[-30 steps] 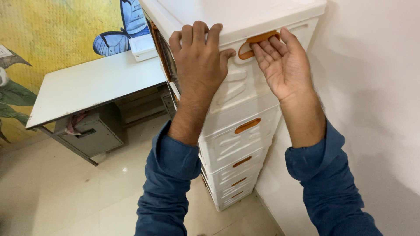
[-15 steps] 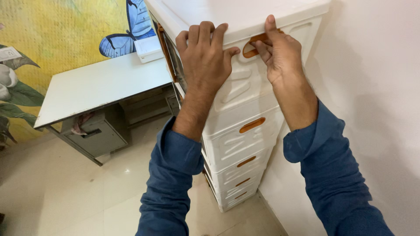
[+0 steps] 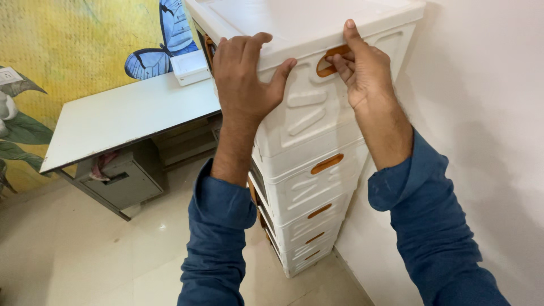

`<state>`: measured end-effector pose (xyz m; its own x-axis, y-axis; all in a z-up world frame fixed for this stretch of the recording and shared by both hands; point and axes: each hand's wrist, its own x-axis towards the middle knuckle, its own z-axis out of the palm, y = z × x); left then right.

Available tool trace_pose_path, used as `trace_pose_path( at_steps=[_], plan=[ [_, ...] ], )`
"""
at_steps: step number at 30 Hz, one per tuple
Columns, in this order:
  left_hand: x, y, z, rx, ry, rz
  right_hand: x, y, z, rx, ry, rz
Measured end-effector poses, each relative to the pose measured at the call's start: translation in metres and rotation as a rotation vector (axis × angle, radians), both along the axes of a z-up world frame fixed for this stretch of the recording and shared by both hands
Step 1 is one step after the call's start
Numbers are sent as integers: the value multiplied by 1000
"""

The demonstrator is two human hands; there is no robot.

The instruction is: The person removes the top white plastic storage container from a stack, places it on a table, and disassembles it by removing the lid, a white frame, and a clear front panel. The parts are set aside on the table.

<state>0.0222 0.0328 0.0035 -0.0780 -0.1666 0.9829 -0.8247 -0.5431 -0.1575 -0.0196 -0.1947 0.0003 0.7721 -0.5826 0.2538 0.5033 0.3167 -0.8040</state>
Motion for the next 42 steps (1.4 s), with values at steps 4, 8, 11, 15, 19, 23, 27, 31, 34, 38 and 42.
trace_pose_path(
  at_steps=[4,8,11,15,19,23,27,31,34,38,42],
  plan=[
    [1,7,10,-6,53,-170,-9,14,5,-56,-96,40],
    [1,15,21,-41,59,-193,-21,26,17,-54,-164,106],
    [7,24,16,-63,46,-195,-28,24,16,-156,-191,168],
    [12,31,21,-63,50,-215,-28,22,18,-349,-120,116],
    [13,26,17,-41,44,-187,-22,14,14,-229,-129,157],
    [21,14,13,-4,83,-193,-4,5,6,-219,-122,65],
    [21,15,-6,-58,146,-323,4,-1,0,-121,-184,74],
    [35,10,-5,-118,141,-404,9,2,6,-103,-253,71],
    [48,10,14,-107,176,-437,4,9,19,-180,-330,91],
    [54,28,35,-101,255,-544,-12,21,38,-268,-390,94],
    [40,41,27,-102,267,-572,-30,33,32,-321,-345,47]
  ],
)
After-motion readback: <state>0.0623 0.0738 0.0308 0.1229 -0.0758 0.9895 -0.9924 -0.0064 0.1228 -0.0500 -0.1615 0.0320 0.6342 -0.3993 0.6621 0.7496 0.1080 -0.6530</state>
